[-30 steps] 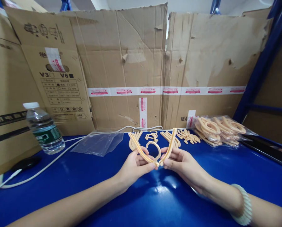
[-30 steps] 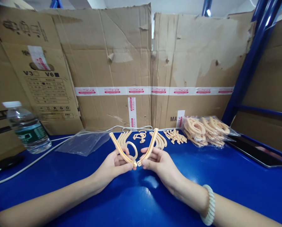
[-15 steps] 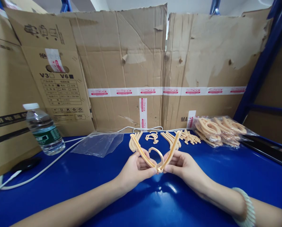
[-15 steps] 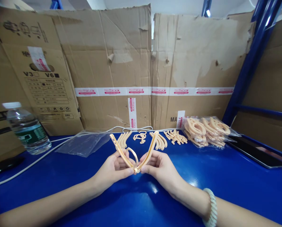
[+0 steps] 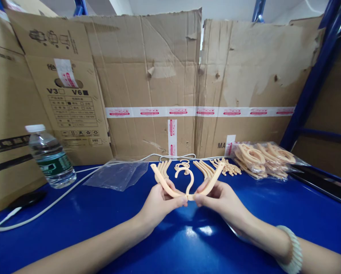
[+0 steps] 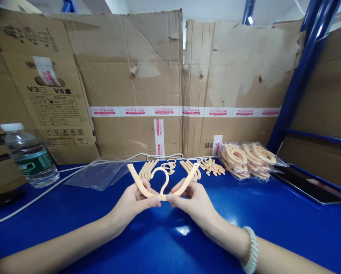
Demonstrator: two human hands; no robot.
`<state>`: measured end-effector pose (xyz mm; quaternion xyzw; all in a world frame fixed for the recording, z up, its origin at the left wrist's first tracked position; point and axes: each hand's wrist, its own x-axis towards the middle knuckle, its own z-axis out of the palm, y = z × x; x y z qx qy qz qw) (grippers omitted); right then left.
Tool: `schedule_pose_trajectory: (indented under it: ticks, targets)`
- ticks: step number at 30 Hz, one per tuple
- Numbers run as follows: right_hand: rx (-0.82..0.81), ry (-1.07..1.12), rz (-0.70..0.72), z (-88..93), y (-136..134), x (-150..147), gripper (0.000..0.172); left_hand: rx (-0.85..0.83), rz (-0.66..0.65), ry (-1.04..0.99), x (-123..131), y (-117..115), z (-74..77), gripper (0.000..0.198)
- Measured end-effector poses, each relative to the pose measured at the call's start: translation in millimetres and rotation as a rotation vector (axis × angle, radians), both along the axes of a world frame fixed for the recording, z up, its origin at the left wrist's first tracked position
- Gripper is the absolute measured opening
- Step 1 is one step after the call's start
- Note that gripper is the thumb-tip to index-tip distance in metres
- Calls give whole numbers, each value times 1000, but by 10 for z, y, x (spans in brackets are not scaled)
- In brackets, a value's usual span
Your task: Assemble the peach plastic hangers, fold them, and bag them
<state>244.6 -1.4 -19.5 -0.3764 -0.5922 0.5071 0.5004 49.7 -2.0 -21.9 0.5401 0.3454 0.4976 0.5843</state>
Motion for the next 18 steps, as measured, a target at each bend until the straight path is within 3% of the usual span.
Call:
schedule_pose_trajectory:
  ticks: [4,7,13,18]
  targets:
    - [66,-4,103,193,218,282,31,-22,119,-14,-134,116,110,42]
    - [188,-168,111,326,379,532,30,-55,144,-39,-264,232,200,42]
    - [544,-738,97,422,574,860,30,8,63,107,-510,429,281,36]
    - [552,-948,194,460,607,964,23,149,-33,391,-696,544,266,23]
